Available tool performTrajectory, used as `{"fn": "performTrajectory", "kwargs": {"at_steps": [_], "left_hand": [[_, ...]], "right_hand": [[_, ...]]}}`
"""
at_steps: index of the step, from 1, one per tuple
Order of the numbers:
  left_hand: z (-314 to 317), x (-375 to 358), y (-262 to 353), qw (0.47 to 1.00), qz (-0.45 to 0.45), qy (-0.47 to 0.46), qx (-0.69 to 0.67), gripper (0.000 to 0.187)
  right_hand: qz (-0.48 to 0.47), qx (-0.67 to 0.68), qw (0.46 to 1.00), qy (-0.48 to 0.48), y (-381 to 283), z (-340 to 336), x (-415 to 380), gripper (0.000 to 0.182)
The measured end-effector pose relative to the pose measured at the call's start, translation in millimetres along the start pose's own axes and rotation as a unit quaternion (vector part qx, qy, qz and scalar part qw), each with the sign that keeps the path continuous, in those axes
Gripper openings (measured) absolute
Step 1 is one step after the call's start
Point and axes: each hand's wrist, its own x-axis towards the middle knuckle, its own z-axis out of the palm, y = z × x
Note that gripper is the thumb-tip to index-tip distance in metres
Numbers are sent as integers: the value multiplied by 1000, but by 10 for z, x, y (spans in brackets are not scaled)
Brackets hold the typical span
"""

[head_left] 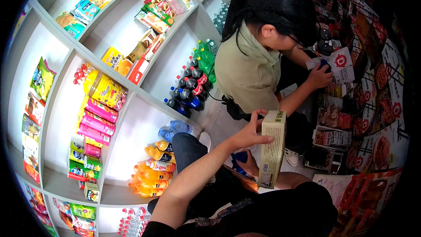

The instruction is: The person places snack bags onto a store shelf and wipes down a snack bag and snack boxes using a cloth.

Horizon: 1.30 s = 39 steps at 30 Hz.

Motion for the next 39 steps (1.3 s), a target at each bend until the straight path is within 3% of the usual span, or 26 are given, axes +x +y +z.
{"fn": "performTrajectory", "kwargs": {"at_steps": [8, 14, 18, 21, 24, 28, 39], "left_hand": [[-19, -7, 32, 1000, -9, -5, -3, 91], [-18, -2, 22, 1000, -18, -9, -23, 91], [-32, 6, -16, 1000, -4, -7, -17, 92], [-12, -34, 75, 1000, -9, 1, -4, 94], [-59, -40, 137, 1000, -11, 4, 9, 96], [-81, -103, 211, 1000, 19, -3, 25, 98], [-371, -431, 219, 994, -39, 53, 93, 105]], "right_hand": [[5, 45, 999, -21, -149, -59, -9, 52], [-7, -44, 999, -11, 112, 23, 48, 53], [91, 130, 986, -56, -556, -194, -52, 54], [42, 46, 997, -43, -572, -195, -36, 54], [-23, 74, 997, -17, -454, -142, -20, 53], [7, 68, 997, -32, -388, -127, -19, 52], [30, 124, 990, -63, -183, 8, 35, 54]]}}
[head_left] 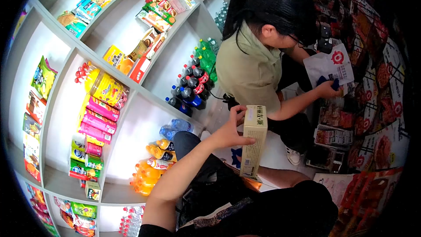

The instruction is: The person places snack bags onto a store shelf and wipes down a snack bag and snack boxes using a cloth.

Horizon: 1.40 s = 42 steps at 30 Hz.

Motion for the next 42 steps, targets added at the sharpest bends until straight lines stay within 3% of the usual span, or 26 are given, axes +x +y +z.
{"fn": "performTrajectory", "kwargs": {"at_steps": [4, 8, 10, 11, 14, 15, 17, 18, 20, 28, 31, 34, 35, 36, 38, 42], "left_hand": [[-183, -127, -74, 997, 28, 25, 71, 106], [-314, -318, -37, 996, -5, 76, 40, 102], [-405, -385, -125, 994, 18, 96, 44, 101], [-452, -431, -151, 993, 26, 104, 51, 101], [-533, -561, -178, 990, 30, 132, 42, 103], [-560, -591, -236, 987, 45, 143, 56, 104], [-624, -649, -365, 979, 55, 167, 103, 106], [-616, -671, -406, 979, 45, 185, 77, 108], [-624, -712, -481, 973, 44, 198, 108, 104], [-611, -853, -556, 964, 33, 214, 157, 112], [-598, -867, -566, 960, 31, 207, 183, 114], [-575, -862, -569, 958, 37, 204, 196, 117], [-563, -852, -576, 958, 43, 205, 197, 118], [-550, -837, -586, 957, 50, 205, 199, 118], [-548, -821, -580, 957, 57, 203, 199, 118], [-571, -835, -611, 957, 80, 199, 195, 118]], "right_hand": [[24, 107, 994, -13, 229, 14, 213, 55], [22, 182, 983, 11, 456, -103, 387, 56], [-15, 96, 994, 46, 229, -181, 352, 45], [44, 123, 991, 41, -218, -228, 269, 38], [62, 149, 986, 50, -386, -231, 374, 39], [106, 240, 964, 35, -698, -226, 308, 45], [101, 189, 973, 81, -829, -155, 403, 50], [153, 247, 951, 105, -797, -94, 469, 50], [119, 286, 951, 12, -1209, -85, 488, 49], [9, 337, 941, 26, -2003, 183, 310, 45], [-130, 306, 943, 20, -2224, 122, 429, 46], [-205, 188, 960, -27, -2643, -33, 501, 45], [-172, 181, 966, -66, -2725, -84, 528, 46], [-218, 83, 969, -79, -2720, -120, 576, 45], [-302, -117, 941, -101, -2739, -164, 642, 43], [-389, -181, 888, -165, -2963, -198, 438, 42]]}}
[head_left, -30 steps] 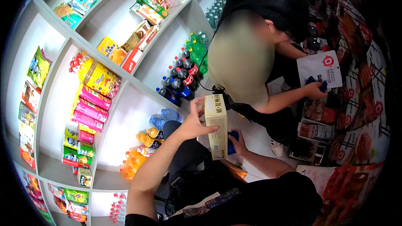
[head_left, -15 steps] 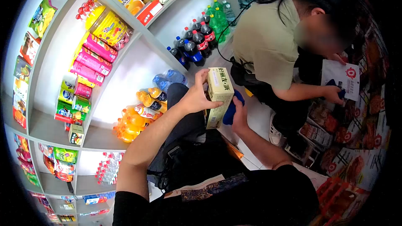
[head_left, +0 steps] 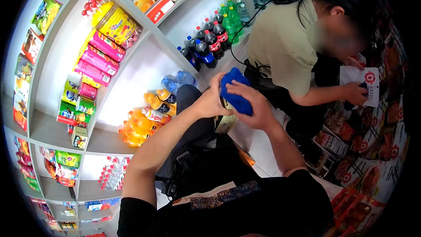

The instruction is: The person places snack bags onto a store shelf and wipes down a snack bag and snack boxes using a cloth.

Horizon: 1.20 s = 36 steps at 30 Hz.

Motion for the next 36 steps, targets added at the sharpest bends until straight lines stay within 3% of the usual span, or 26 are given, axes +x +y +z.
{"fn": "performTrajectory", "kwargs": {"at_steps": [2, 3, 4, 7, 10, 14, 15, 18, 19, 22, 28, 31, 34, 36], "left_hand": [[-90, 35, 13, 1000, -16, -16, -21, 120], [-92, 34, -141, 999, 32, 20, 6, 121], [-111, 48, -105, 998, 26, 39, 37, 122], [-257, 91, 20, 991, -30, 130, -5, 118], [-366, 110, 32, 985, -19, 172, 0, 118], [-386, 151, 162, 979, -11, 187, -85, 119], [-390, 161, 193, 977, -13, 187, -104, 119], [-369, 166, 185, 971, -8, 190, -144, 119], [-367, 159, 178, 970, -1, 191, -149, 119], [-370, 127, 223, 967, 8, 195, -163, 117], [-372, 75, 280, 966, 13, 190, -177, 115], [-375, 64, 249, 971, 4, 175, -165, 116], [-360, 11, 293, 974, -31, 138, -178, 119], [-366, -30, 215, 985, -26, 122, -121, 121]], "right_hand": [[-55, 107, 993, -5, 86, -12, -99, 40], [-78, 192, 978, 4, 226, 0, -175, 40], [-103, 275, 956, 12, 340, 14, -204, 41], [41, 498, 837, 224, 359, 143, -398, 39], [194, 416, 817, 349, 479, 244, -425, 34], [317, 254, 866, 293, 614, 510, -444, 36], [336, 283, 852, 285, 686, 616, -453, 42], [456, 529, 667, 259, 651, 763, -484, 46], [436, 533, 688, 228, 726, 829, -533, 53], [499, 574, 609, 224, 453, 693, -358, 57], [448, 733, 486, 160, 566, 637, -404, 62], [464, 706, 507, 170, 416, 604, -357, 72], [462, 728, 479, 166, 635, 736, -464, 60], [461, 711, 502, 176, 628, 781, -493, 58]]}}
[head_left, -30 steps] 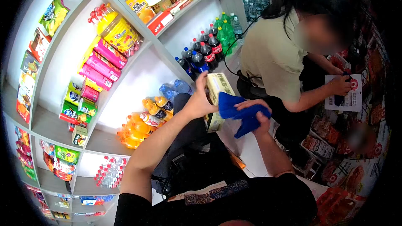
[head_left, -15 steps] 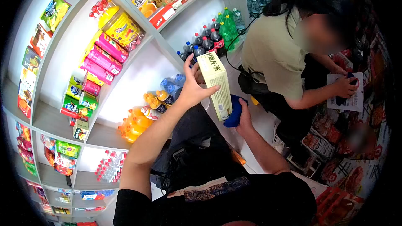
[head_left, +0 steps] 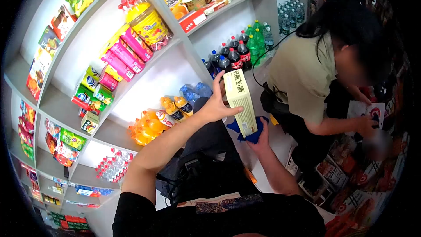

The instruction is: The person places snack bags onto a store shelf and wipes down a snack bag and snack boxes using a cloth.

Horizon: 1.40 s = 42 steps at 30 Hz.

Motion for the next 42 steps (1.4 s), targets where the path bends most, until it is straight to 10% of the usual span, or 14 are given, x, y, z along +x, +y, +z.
{"fn": "performTrajectory", "kwargs": {"at_steps": [6, 10, 16, 34, 42], "left_hand": [[-192, -115, 50, 997, 4, -37, 67, 123], [-375, -259, 128, 979, -124, 12, -162, 100], [-497, -425, 368, 933, -333, 69, -118, 64], [-840, -1248, 18, 864, -102, 316, -378, 55], [-793, -1477, -114, 862, -106, 279, -409, 55]], "right_hand": [[-87, -26, 995, 31, 60, -184, 195, 51], [-163, -48, 984, 55, 60, -82, 146, 47], [-318, -125, 931, 127, 137, 86, 279, 40], [-191, -271, 943, 33, 242, 221, 252, 41], [-124, -193, 969, -91, 230, 708, 277, 40]]}}
